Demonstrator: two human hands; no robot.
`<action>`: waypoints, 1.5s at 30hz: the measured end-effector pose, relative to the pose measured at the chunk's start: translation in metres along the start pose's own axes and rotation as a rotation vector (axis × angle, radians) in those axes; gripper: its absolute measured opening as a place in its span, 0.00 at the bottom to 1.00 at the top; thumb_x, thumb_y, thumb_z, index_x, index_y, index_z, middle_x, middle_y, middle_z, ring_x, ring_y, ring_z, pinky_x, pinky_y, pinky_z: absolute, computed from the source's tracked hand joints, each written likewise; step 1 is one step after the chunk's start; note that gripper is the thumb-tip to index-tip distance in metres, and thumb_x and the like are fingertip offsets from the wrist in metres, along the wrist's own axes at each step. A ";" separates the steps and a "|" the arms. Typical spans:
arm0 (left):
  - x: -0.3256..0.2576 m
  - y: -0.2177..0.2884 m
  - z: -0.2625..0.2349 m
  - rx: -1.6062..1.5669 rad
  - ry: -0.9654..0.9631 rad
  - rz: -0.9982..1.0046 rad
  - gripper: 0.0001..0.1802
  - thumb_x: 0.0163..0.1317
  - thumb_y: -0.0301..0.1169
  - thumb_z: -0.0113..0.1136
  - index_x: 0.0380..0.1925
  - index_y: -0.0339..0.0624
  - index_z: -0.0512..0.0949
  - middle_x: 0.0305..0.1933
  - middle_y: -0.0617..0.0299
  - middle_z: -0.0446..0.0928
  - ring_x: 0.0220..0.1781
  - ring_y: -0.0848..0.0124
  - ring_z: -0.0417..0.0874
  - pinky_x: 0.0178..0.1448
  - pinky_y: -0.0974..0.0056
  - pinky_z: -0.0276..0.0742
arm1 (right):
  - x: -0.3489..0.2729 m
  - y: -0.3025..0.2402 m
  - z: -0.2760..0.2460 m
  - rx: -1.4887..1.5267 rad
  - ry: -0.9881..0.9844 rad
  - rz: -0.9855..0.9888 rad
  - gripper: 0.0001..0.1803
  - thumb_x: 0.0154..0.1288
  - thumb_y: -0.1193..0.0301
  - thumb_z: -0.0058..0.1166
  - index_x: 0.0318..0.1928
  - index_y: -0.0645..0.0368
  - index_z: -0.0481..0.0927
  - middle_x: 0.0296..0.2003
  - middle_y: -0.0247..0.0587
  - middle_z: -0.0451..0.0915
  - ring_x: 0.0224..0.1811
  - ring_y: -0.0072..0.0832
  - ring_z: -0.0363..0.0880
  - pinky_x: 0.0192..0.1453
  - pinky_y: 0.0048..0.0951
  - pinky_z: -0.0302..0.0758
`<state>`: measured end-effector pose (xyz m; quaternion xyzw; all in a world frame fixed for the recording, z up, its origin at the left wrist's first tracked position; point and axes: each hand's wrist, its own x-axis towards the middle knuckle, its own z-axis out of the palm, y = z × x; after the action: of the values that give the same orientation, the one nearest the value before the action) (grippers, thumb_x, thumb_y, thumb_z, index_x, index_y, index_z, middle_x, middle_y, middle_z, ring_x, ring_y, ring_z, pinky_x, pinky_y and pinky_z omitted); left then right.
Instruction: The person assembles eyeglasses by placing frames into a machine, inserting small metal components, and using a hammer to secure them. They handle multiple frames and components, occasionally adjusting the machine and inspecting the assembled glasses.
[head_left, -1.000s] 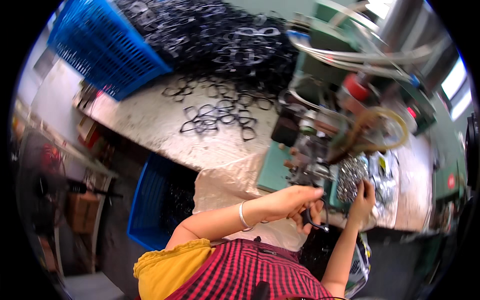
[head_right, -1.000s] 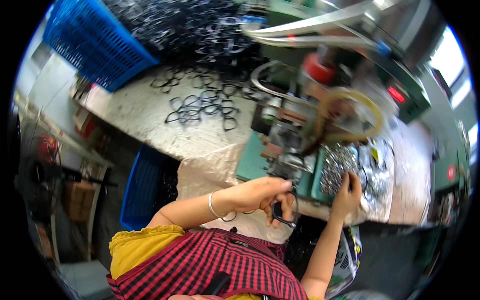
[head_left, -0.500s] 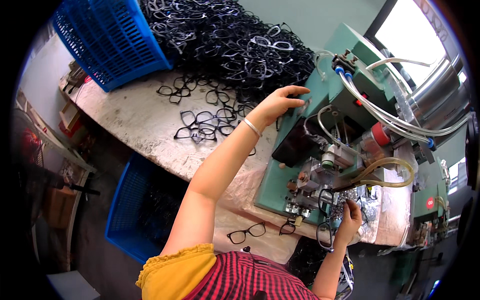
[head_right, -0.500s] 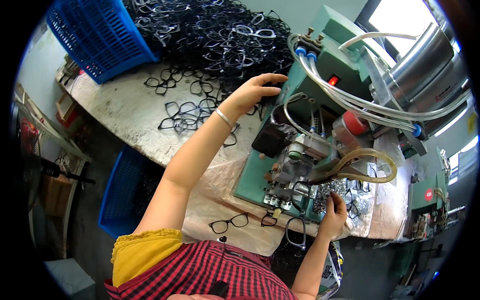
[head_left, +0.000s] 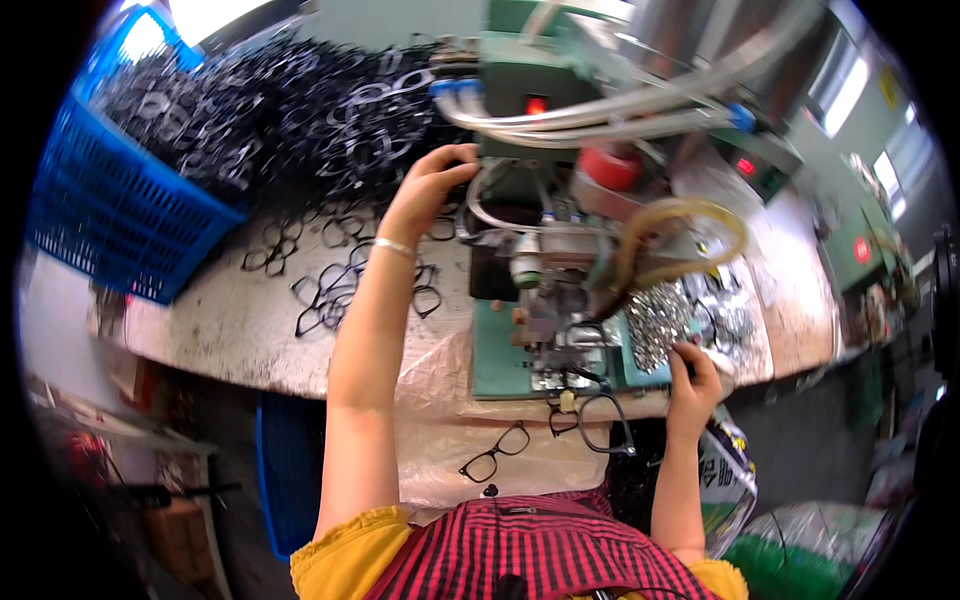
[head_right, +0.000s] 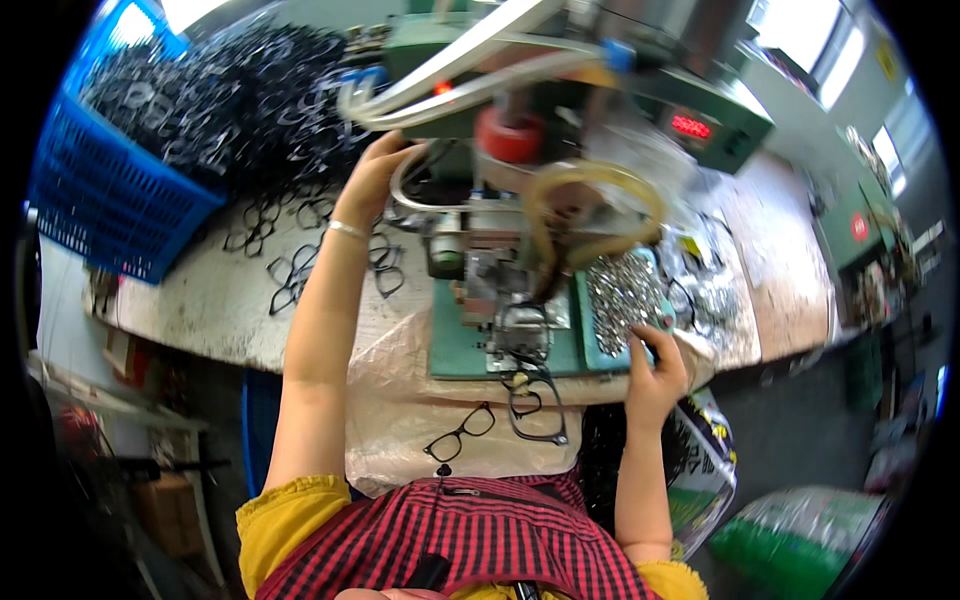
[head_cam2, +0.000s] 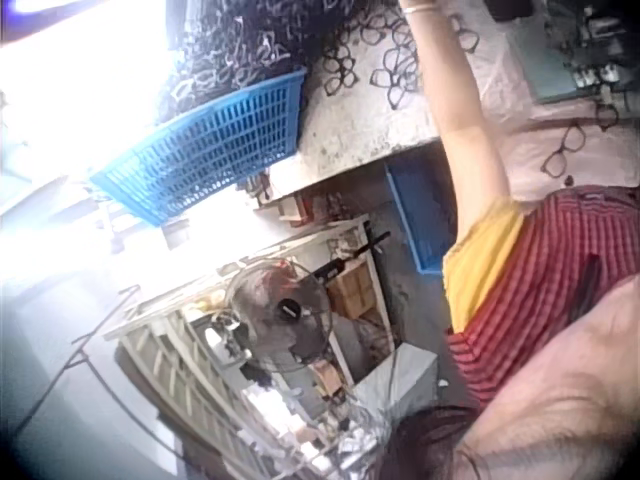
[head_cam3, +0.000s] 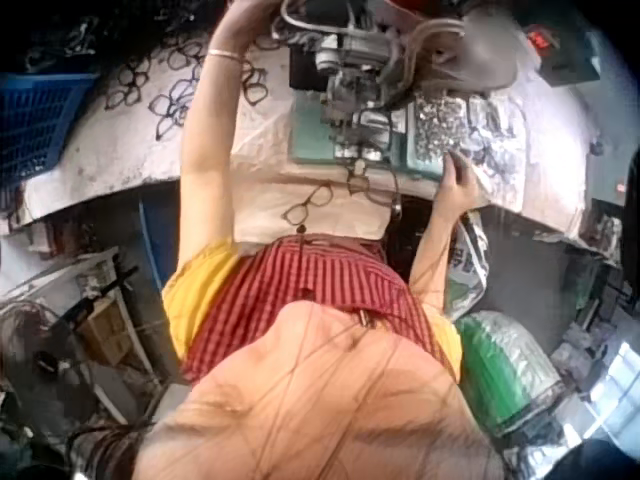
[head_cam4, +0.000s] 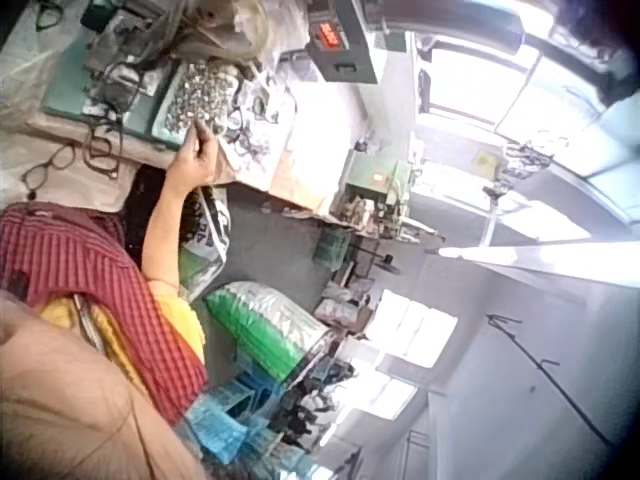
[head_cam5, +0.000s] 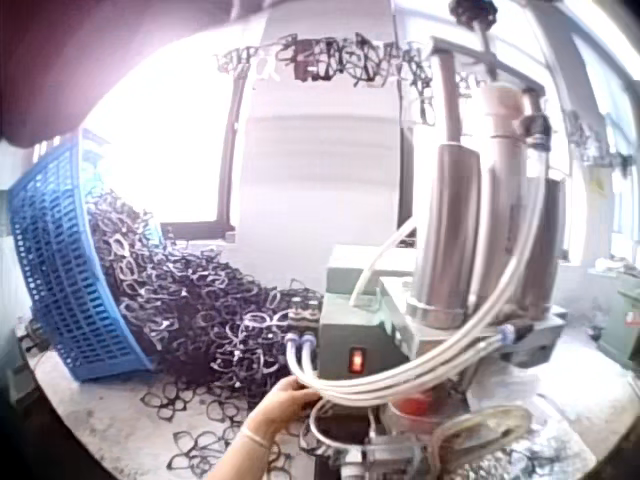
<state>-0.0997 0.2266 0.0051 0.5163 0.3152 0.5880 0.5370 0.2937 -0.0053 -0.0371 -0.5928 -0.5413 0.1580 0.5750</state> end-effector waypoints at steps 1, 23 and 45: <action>-0.003 0.002 0.000 0.023 0.036 0.013 0.08 0.63 0.27 0.66 0.42 0.38 0.83 0.52 0.56 0.81 0.55 0.69 0.79 0.60 0.68 0.72 | 0.003 -0.015 0.006 -0.017 -0.029 -0.059 0.06 0.63 0.82 0.60 0.40 0.67 0.84 0.37 0.38 0.85 0.42 0.24 0.81 0.50 0.25 0.75; -0.206 0.078 0.157 0.051 -0.006 0.360 0.08 0.67 0.20 0.55 0.39 0.36 0.64 0.28 0.47 0.80 0.29 0.62 0.83 0.43 0.57 0.84 | 0.021 -0.075 0.073 0.536 -0.248 0.018 0.30 0.60 0.79 0.64 0.62 0.67 0.68 0.36 0.38 0.86 0.45 0.22 0.82 0.58 0.25 0.72; -0.210 0.086 0.182 -0.439 -0.294 -0.415 0.17 0.66 0.21 0.60 0.48 0.36 0.63 0.33 0.47 0.83 0.36 0.61 0.88 0.43 0.60 0.83 | 0.026 -0.110 0.013 0.491 -0.586 -0.313 0.19 0.56 0.76 0.65 0.50 0.57 0.85 0.56 0.47 0.81 0.62 0.40 0.77 0.66 0.37 0.71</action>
<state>0.0232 -0.0274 0.0773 0.3921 0.1987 0.4392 0.7835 0.2423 -0.0045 0.0642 -0.2783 -0.7120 0.3554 0.5379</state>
